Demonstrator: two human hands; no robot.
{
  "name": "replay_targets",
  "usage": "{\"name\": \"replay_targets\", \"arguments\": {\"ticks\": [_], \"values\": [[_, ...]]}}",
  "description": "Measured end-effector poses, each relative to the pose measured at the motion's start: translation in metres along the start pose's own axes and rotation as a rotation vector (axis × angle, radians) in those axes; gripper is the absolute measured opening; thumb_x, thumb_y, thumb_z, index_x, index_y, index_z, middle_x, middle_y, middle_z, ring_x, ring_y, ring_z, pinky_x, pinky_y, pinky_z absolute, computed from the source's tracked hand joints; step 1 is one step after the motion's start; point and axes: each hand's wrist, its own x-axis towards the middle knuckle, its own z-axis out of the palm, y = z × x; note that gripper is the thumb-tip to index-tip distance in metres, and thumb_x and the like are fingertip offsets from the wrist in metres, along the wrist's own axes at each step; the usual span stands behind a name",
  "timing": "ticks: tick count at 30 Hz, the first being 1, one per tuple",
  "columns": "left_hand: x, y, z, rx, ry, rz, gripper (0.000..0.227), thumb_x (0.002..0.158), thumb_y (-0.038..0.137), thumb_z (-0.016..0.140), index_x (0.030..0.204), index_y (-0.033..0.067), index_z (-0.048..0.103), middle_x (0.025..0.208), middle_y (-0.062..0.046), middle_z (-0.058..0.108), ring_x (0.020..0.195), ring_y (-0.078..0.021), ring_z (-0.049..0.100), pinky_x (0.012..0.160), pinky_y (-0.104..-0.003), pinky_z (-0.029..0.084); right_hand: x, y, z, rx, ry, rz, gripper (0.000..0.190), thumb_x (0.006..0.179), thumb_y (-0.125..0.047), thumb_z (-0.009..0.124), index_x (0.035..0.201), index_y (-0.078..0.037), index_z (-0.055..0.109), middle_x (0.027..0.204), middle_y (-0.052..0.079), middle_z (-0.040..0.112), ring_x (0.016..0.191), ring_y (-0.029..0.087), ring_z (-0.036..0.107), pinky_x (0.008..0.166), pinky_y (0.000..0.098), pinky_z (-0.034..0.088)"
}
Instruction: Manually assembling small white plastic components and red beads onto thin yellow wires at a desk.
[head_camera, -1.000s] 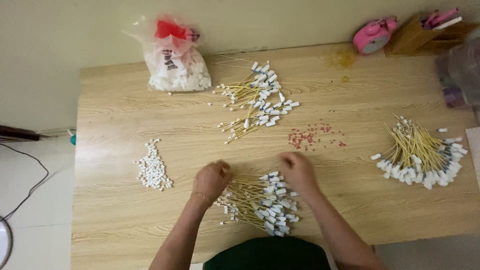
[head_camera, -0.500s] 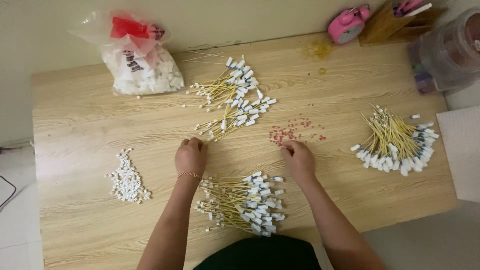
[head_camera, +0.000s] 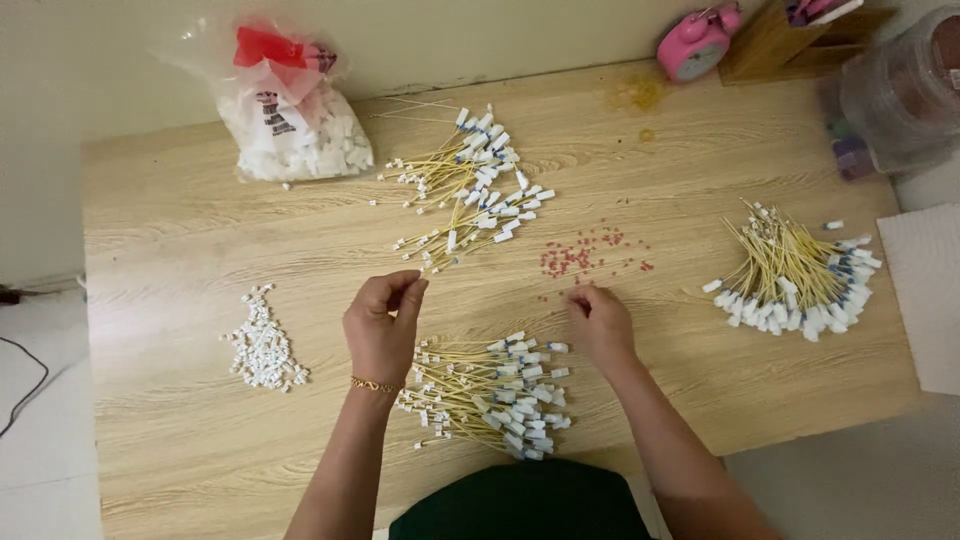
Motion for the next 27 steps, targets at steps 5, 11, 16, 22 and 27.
{"name": "replay_targets", "arguments": {"ticks": [5, 11, 16, 22, 27], "values": [[-0.013, 0.017, -0.015, -0.011, 0.031, 0.039, 0.011, 0.091, 0.010, 0.080, 0.101, 0.0060, 0.076, 0.088, -0.004, 0.074, 0.074, -0.0095, 0.068, 0.066, -0.025, 0.056, -0.005, 0.005, 0.009, -0.064, -0.038, -0.072, 0.019, 0.087, -0.021, 0.076, 0.104, -0.012, 0.076, 0.103, 0.007, 0.075, 0.092, 0.024, 0.071, 0.080, 0.0373, 0.056], [-0.037, -0.002, -0.011, -0.287, -0.010, -0.202, 0.014, 0.091, 0.009, 0.077, 0.104, 0.0048, 0.077, 0.089, -0.002, 0.076, 0.078, -0.0084, 0.069, 0.071, -0.024, 0.059, -0.014, 0.004, 0.017, -0.193, -0.050, -0.127, 0.018, 0.087, -0.030, 0.075, 0.099, -0.017, 0.077, 0.099, 0.005, 0.072, 0.092, 0.026, 0.070, 0.079, 0.0392, 0.056], [-0.055, -0.019, 0.001, -0.499, -0.117, -0.412, 0.017, 0.092, 0.005, 0.073, 0.108, -0.0004, 0.077, 0.089, -0.007, 0.076, 0.078, -0.0131, 0.071, 0.074, -0.028, 0.061, -0.017, -0.016, 0.015, -0.266, -0.021, -0.103, 0.016, 0.087, -0.030, 0.073, 0.095, -0.017, 0.076, 0.097, 0.004, 0.070, 0.092, 0.027, 0.068, 0.078, 0.0416, 0.056], [-0.063, -0.010, 0.007, -0.709, -0.136, -0.481, 0.017, 0.094, 0.003, 0.069, 0.109, -0.0019, 0.075, 0.093, -0.009, 0.076, 0.082, -0.0160, 0.073, 0.077, -0.031, 0.064, -0.014, -0.026, 0.004, -0.097, -0.109, 0.012, 0.015, 0.089, -0.022, 0.073, 0.094, -0.009, 0.071, 0.091, 0.005, 0.072, 0.084, 0.022, 0.071, 0.075, 0.0380, 0.057], [-0.067, -0.007, 0.012, -0.796, -0.179, -0.481, 0.017, 0.093, 0.003, 0.071, 0.109, -0.0018, 0.072, 0.091, -0.007, 0.074, 0.081, -0.0148, 0.071, 0.076, -0.031, 0.063, -0.042, -0.113, -0.046, 0.668, -0.252, 0.141, 0.007, 0.094, -0.006, 0.068, 0.100, -0.003, 0.068, 0.089, 0.008, 0.071, 0.078, 0.014, 0.070, 0.069, 0.0306, 0.060]]}}
